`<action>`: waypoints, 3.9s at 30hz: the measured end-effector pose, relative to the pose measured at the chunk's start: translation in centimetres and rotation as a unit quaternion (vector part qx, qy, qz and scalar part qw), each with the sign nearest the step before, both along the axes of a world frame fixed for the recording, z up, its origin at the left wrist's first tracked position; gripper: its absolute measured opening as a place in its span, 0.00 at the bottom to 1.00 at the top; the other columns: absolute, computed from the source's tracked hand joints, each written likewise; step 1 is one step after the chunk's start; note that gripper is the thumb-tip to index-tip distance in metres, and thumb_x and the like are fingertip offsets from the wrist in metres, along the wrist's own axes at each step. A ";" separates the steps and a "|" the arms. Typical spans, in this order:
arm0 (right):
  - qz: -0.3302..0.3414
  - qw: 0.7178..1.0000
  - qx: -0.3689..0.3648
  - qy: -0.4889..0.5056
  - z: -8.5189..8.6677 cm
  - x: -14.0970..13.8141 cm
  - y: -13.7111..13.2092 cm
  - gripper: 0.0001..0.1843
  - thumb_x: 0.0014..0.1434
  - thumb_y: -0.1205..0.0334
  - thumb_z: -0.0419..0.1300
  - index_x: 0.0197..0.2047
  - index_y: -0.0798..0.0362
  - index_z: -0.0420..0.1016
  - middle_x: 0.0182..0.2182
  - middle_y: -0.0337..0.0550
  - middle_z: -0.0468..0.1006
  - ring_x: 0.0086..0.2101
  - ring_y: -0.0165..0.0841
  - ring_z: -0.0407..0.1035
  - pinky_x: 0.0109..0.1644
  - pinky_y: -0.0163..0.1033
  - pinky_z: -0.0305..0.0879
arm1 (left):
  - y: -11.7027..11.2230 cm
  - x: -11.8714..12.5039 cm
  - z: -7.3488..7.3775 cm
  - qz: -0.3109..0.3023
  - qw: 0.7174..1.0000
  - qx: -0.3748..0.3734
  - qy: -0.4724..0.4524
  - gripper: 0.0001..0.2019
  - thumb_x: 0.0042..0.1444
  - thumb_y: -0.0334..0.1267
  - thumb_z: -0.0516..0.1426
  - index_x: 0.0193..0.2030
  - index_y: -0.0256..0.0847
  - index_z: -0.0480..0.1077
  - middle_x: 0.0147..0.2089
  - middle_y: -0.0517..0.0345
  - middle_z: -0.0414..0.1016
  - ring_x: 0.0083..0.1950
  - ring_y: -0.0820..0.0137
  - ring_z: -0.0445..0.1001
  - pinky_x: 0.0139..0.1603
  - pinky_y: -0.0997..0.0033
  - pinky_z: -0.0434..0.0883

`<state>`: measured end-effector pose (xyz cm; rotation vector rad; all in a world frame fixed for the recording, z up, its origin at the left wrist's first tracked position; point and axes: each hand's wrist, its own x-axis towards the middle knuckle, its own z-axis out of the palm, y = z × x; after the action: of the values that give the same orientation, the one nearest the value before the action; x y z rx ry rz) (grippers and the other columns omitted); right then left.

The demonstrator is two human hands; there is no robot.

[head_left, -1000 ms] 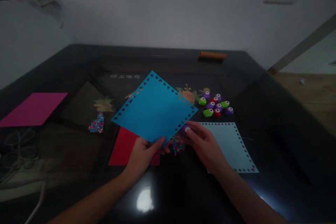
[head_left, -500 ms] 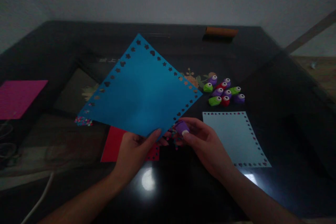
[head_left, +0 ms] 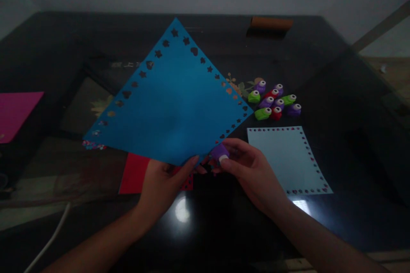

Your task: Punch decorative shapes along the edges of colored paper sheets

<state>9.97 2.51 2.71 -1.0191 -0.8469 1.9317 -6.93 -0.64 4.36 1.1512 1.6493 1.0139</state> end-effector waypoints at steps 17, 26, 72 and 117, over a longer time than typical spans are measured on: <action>-0.001 1.000 -0.006 -0.029 0.4 -0.4 -0.2 0.16 0.39 0.65 0.73 0.33 0.48 0.75 0.29 0.34 0.77 0.31 0.29 0.71 0.36 0.35 0.69 | -0.2 -0.4 -1.4 -0.066 0.992 0.079 0.075 0.05 0.51 0.36 0.60 0.26 0.49 0.76 0.28 0.64 0.82 0.32 0.64 0.80 0.41 0.64 0.75; 0.006 0.999 -0.010 -0.034 0.4 -0.4 -0.4 0.14 0.39 0.63 0.73 0.31 0.49 0.76 0.29 0.34 0.77 0.31 0.29 0.70 0.37 0.35 0.66 | -0.3 -0.4 -1.1 -0.075 0.990 0.073 0.095 0.05 0.50 0.36 0.59 0.26 0.48 0.75 0.28 0.63 0.82 0.32 0.63 0.80 0.40 0.64 0.75; 0.009 1.000 0.001 -0.018 0.4 -0.5 -0.5 0.12 0.44 0.61 0.71 0.32 0.49 0.74 0.27 0.34 0.77 0.29 0.29 0.73 0.36 0.37 0.70 | -0.3 -0.1 -0.5 -0.103 0.991 0.060 0.066 0.05 0.50 0.31 0.59 0.26 0.42 0.75 0.27 0.62 0.82 0.29 0.68 0.80 0.36 0.72 0.76; 0.009 1.000 0.022 0.001 0.8 -0.7 -0.5 0.11 0.47 0.61 0.70 0.31 0.51 0.72 0.24 0.34 0.78 0.26 0.29 0.73 0.35 0.37 0.71 | -0.2 0.5 -0.2 -0.093 0.988 0.111 0.059 0.08 0.47 0.29 0.58 0.21 0.43 0.72 0.22 0.65 0.80 0.23 0.71 0.79 0.28 0.79 0.77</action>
<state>9.32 1.99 3.47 -0.9876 -0.8964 1.9209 -6.47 -0.80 4.13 1.5080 1.5131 1.0445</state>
